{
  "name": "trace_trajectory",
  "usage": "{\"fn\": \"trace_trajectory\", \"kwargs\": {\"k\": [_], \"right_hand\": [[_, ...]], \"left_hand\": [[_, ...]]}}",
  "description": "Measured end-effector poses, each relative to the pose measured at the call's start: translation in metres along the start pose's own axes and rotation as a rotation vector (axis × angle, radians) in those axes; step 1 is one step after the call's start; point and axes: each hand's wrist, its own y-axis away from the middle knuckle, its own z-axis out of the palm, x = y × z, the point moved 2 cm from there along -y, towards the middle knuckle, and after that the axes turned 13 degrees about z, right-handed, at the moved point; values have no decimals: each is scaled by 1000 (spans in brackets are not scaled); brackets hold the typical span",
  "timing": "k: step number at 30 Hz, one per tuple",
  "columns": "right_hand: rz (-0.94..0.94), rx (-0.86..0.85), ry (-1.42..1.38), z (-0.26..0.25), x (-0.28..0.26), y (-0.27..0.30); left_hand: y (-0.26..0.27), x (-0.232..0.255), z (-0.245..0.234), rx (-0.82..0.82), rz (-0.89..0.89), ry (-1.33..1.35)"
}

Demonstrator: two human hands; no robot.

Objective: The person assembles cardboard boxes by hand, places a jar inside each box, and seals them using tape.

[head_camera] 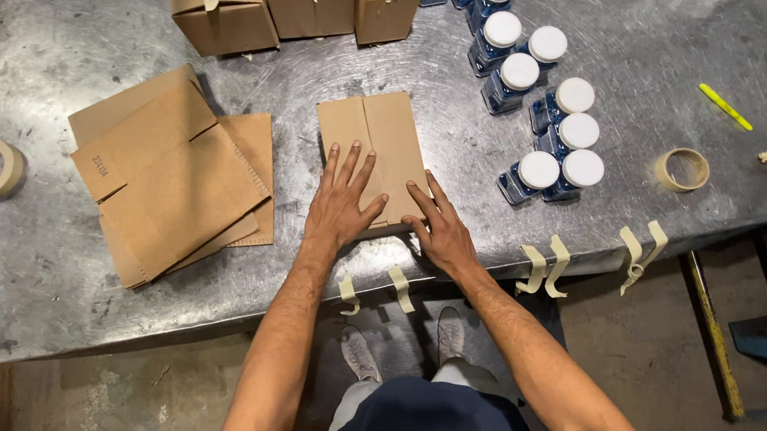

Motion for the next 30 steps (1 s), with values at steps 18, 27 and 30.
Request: {"fn": "trace_trajectory", "kwargs": {"k": [18,27,30], "right_hand": [[-51,153,-208,12,77,100],[1290,398,-401,12,251,173],[1307,411,-464,20,278,171]], "left_hand": [[3,6,-15,-69,-71,-16],[5,12,-22,-67,-95,20],[4,9,-19,-59,-92,14]]}}
